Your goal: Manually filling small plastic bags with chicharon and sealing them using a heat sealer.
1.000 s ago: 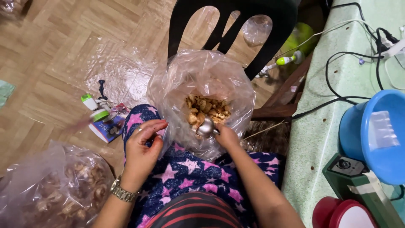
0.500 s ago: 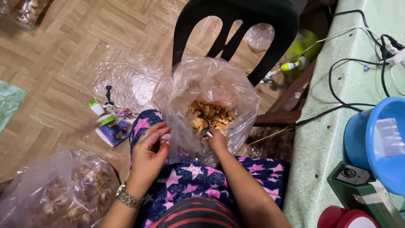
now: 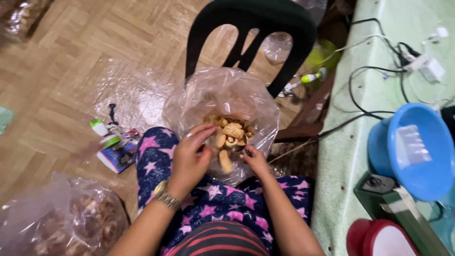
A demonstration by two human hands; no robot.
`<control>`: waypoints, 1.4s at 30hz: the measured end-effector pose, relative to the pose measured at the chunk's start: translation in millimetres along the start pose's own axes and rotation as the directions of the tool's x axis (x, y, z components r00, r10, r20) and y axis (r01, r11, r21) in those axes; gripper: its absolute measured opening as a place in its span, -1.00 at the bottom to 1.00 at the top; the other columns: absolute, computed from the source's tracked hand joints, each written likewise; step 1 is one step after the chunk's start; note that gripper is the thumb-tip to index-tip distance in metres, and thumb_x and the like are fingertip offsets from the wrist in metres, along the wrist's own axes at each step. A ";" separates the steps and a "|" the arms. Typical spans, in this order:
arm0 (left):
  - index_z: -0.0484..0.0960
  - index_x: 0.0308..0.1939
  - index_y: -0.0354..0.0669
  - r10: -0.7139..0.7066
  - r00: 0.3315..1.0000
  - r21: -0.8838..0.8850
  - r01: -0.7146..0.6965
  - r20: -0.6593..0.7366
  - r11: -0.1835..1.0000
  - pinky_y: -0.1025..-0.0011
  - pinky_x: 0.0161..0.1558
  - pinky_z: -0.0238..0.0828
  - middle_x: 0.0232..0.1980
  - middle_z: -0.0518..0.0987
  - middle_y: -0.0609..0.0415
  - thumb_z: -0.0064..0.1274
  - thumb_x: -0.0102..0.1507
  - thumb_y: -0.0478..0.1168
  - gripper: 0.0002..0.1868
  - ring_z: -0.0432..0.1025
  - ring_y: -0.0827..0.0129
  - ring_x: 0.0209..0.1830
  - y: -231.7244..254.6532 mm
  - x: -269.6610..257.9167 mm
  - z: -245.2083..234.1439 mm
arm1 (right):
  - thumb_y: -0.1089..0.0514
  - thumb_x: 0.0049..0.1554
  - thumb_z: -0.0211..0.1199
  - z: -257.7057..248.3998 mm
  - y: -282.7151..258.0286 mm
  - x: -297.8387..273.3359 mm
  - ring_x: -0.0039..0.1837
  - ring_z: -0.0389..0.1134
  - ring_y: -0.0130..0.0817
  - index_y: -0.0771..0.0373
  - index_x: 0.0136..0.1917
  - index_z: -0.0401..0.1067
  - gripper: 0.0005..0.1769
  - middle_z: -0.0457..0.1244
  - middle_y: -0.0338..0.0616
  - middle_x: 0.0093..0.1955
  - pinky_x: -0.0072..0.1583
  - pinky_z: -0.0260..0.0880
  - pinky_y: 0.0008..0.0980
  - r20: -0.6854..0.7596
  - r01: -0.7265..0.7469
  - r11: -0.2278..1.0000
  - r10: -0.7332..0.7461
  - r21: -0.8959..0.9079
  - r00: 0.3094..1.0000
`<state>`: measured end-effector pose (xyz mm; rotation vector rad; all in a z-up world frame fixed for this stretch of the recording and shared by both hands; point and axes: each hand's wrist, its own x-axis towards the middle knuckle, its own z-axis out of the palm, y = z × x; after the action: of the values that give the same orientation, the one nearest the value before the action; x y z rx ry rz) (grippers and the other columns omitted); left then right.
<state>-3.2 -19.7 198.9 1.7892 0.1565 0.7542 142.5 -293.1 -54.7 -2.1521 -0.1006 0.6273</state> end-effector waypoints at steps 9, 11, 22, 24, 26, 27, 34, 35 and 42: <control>0.48 -0.10 -0.14 -0.175 0.913 0.458 -0.014 0.368 0.889 0.28 -0.07 0.34 0.02 0.42 0.05 -0.07 -0.02 -0.35 -0.62 0.38 0.14 -0.05 -105.5 -1.7 97.2 | 0.20 -0.21 0.37 -74.4 -55.7 -47.7 0.06 0.29 -0.17 0.24 0.00 0.41 -0.55 0.30 0.01 -0.08 0.07 0.26 -0.25 -0.109 -0.001 0.995 -0.010 -0.103 0.994; 0.49 -0.12 -0.10 -0.222 0.896 0.472 0.016 0.385 0.881 0.33 -0.08 0.35 0.02 0.42 0.10 -0.06 -0.01 -0.34 -0.65 0.38 0.20 -0.03 -105.0 -0.4 103.3 | 0.22 -0.20 0.36 -84.0 -92.8 -71.3 0.07 0.28 -0.13 0.29 -0.01 0.41 -0.56 0.30 0.05 -0.08 0.09 0.23 -0.21 -0.112 0.014 0.996 -0.023 -0.087 0.993; 0.46 -0.04 -0.08 -0.265 0.783 0.391 0.031 0.563 0.920 0.37 -0.05 0.36 0.09 0.37 0.16 -0.01 -0.02 -0.24 -0.57 0.36 0.24 0.03 -112.6 4.9 110.3 | 0.07 -0.16 0.28 -108.0 -175.2 -102.7 0.05 0.30 -0.13 0.01 -0.07 0.42 -0.68 0.33 -0.16 -0.14 0.04 0.29 -0.23 -0.043 -0.051 0.827 0.032 -0.560 0.999; 0.44 0.01 -0.08 -0.313 0.740 0.415 0.050 0.595 0.908 0.35 0.00 0.33 0.13 0.35 0.15 -0.01 -0.03 -0.23 -0.52 0.34 0.22 0.05 -116.1 3.7 109.9 | -0.04 -0.13 0.21 -106.3 -187.6 -104.1 0.08 0.30 -0.24 -0.19 -0.07 0.40 -0.71 0.32 -0.29 -0.11 0.06 0.30 -0.29 -0.016 -0.069 0.677 0.084 -0.732 0.996; 0.43 0.01 -0.10 -0.329 0.725 0.414 0.067 0.605 0.908 0.29 0.00 0.33 0.14 0.33 0.12 -0.04 -0.03 -0.24 -0.52 0.34 0.16 0.04 -105.9 4.4 104.4 | -0.04 -0.11 0.20 -101.7 -190.8 -99.6 0.07 0.31 -0.24 -0.18 -0.04 0.38 -0.69 0.32 -0.29 -0.11 0.05 0.31 -0.29 -0.011 -0.060 0.634 0.081 -0.771 0.997; 0.42 0.01 -0.12 -0.346 0.709 0.413 0.083 0.615 0.907 0.22 0.01 0.33 0.15 0.32 0.09 -0.07 -0.02 -0.26 -0.52 0.34 0.09 0.03 -100.9 5.1 101.3 | -0.03 -0.10 0.18 -99.1 -192.8 -97.1 0.06 0.31 -0.25 -0.18 -0.01 0.37 -0.68 0.32 -0.29 -0.11 0.04 0.31 -0.30 -0.005 -0.051 0.589 0.079 -0.806 0.997; 0.41 0.02 -0.13 -0.399 0.691 0.499 0.064 0.603 0.864 0.23 -0.05 0.37 0.13 0.32 0.11 -0.09 -0.01 -0.25 -0.52 0.39 0.09 -0.05 -100.5 6.6 106.1 | 0.01 -0.05 0.14 -84.8 -257.0 -115.6 0.11 0.28 -0.14 -0.09 0.05 0.38 -0.65 0.31 -0.12 -0.05 0.08 0.30 -0.22 0.108 0.039 0.493 0.112 -0.869 0.988; 0.43 0.00 -0.10 -0.393 0.696 0.500 0.057 0.601 0.864 0.23 -0.06 0.38 0.12 0.33 0.13 -0.12 0.00 -0.24 -0.55 0.40 0.09 -0.07 -94.7 7.8 103.6 | 0.01 -0.04 0.14 -83.1 -256.5 -114.1 0.09 0.30 -0.15 -0.08 0.05 0.38 -0.66 0.31 -0.13 -0.06 0.07 0.31 -0.22 0.110 0.051 0.453 0.106 -0.890 0.988; 0.45 -0.06 -0.15 -0.382 0.702 0.495 0.049 0.601 0.868 0.23 -0.03 0.36 0.09 0.35 0.08 -0.14 -0.02 -0.29 -0.58 0.39 0.06 -0.04 -103.3 8.6 105.9 | 0.00 -0.08 0.19 -73.0 -257.0 -90.8 0.04 0.32 -0.16 -0.05 -0.02 0.42 -0.70 0.32 -0.12 -0.12 0.02 0.34 -0.23 0.150 0.106 0.332 0.109 -0.937 0.983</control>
<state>89.8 -64.6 92.6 2.3258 0.0449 -0.1904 136.1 -213.2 215.8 -3.2351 -0.7597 0.9115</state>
